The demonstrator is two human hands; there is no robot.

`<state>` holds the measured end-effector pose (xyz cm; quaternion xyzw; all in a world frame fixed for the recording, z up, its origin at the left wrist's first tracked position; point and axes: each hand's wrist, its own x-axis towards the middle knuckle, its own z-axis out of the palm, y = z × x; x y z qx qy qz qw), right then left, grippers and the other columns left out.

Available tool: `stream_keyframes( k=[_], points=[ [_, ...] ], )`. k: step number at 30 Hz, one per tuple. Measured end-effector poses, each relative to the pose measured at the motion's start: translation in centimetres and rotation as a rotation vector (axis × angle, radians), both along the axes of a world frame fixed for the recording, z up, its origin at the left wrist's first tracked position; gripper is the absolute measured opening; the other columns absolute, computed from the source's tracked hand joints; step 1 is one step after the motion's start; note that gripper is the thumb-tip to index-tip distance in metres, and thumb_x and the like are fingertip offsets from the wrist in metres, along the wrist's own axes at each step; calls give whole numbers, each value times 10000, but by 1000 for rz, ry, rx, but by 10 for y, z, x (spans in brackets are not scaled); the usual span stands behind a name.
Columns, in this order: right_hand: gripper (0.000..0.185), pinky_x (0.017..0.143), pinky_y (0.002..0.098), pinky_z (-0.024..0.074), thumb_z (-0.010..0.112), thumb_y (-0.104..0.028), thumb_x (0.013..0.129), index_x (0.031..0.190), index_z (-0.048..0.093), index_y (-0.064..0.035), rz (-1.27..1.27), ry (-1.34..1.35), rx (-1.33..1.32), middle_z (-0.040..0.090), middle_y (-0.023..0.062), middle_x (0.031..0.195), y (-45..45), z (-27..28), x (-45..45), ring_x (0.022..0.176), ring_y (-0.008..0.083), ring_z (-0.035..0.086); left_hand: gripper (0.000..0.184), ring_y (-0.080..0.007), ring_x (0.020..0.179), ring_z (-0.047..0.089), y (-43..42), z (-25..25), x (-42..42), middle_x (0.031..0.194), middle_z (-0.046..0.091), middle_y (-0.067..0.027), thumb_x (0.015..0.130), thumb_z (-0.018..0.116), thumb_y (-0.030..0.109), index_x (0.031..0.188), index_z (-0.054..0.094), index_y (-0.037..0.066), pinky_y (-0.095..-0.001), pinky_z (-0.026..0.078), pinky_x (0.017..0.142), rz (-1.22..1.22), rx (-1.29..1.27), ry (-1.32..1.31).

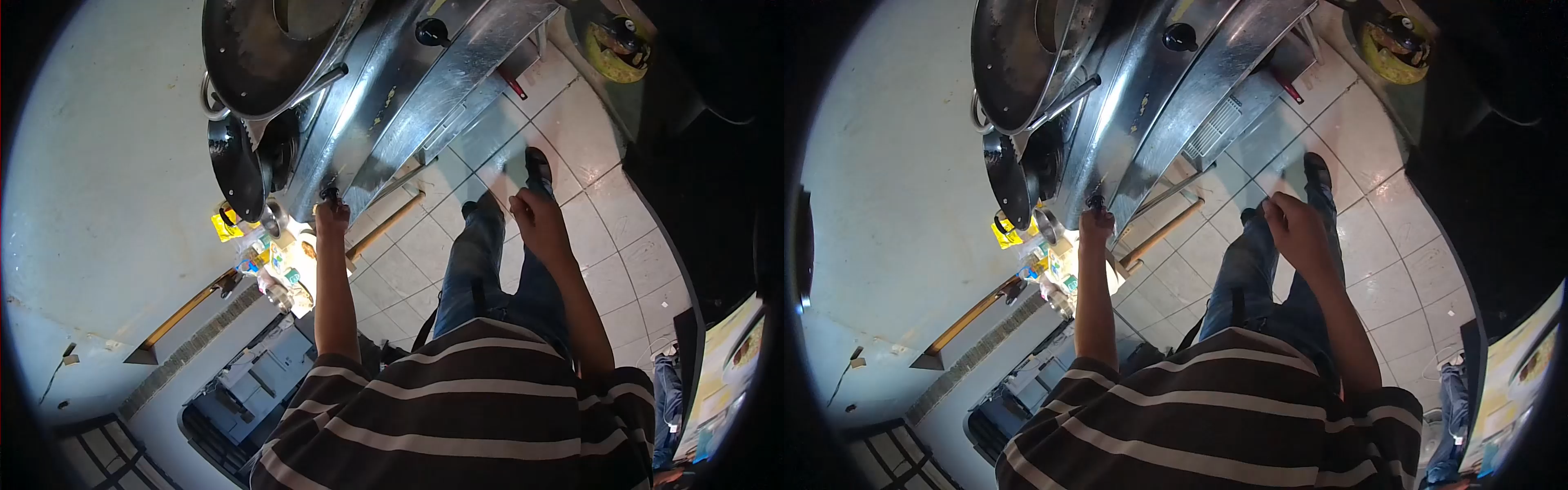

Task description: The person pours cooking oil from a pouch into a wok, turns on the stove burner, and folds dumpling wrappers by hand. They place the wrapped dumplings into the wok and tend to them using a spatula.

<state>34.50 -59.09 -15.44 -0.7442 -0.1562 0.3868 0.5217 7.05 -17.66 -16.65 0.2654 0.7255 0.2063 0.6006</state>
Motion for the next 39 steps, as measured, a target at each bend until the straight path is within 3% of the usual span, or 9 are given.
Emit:
stream_keyframes(
  k=[4,8,11,13,14,18,28,33,39],
  points=[
    [180,550,385,435,587,-148,923,830,559,3,31,13,25,579,175,695,3,7,-1,575,315,573,106,-168,573,482,-4,7,2,686,478,-59,922,437,110,949,496,25,-280,394,514,157,-136,-228],
    [182,563,394,446,595,-156,918,842,566,7,112,-53,34,589,187,713,8,7,-1,615,337,597,139,-167,602,488,-6,5,4,699,477,-61,943,447,149,951,502,22,-282,404,529,274,-112,-207],
    [180,574,396,453,595,-158,917,852,572,8,116,-33,30,595,194,723,10,7,2,644,345,615,194,-170,645,500,-11,2,-6,732,497,-63,956,491,229,951,520,37,-307,424,577,219,-108,-251],
    [178,577,396,453,594,-157,917,856,574,8,101,8,27,594,196,722,10,7,-1,655,346,620,182,-186,684,544,-38,11,5,758,569,-46,921,536,247,879,589,78,-329,436,634,-10,95,-169],
    [179,576,396,451,591,-158,920,856,573,9,80,12,52,595,195,720,8,6,-2,646,345,613,234,-190,706,557,-43,11,5,794,596,-10,922,563,350,904,606,120,-354,441,670,-41,115,-65],
    [194,560,400,431,581,-159,930,843,560,13,62,-23,66,581,184,691,-3,5,-1,594,338,570,293,-172,739,550,-51,12,1,817,579,13,932,559,411,941,606,122,-352,443,681,-159,124,-86],
    [213,547,384,389,565,-165,945,825,539,9,105,21,-80,520,163,655,-32,-7,-6,554,279,504,314,-135,762,545,-51,15,6,876,570,-5,927,610,396,990,581,89,-304,443,616,-261,244,128],
    [207,554,384,391,570,-165,944,832,542,7,85,7,-73,528,163,681,-34,-10,-12,563,281,492,287,-130,685,558,-55,13,11,810,579,-12,939,605,369,981,586,86,-280,435,557,-320,361,273],
    [195,563,381,398,571,-156,943,842,544,8,119,-15,-81,526,165,678,-29,-3,-10,567,281,493,296,-150,757,555,-51,11,6,859,605,-8,927,611,411,967,597,118,-327,452,628,-382,349,286]
  ],
)
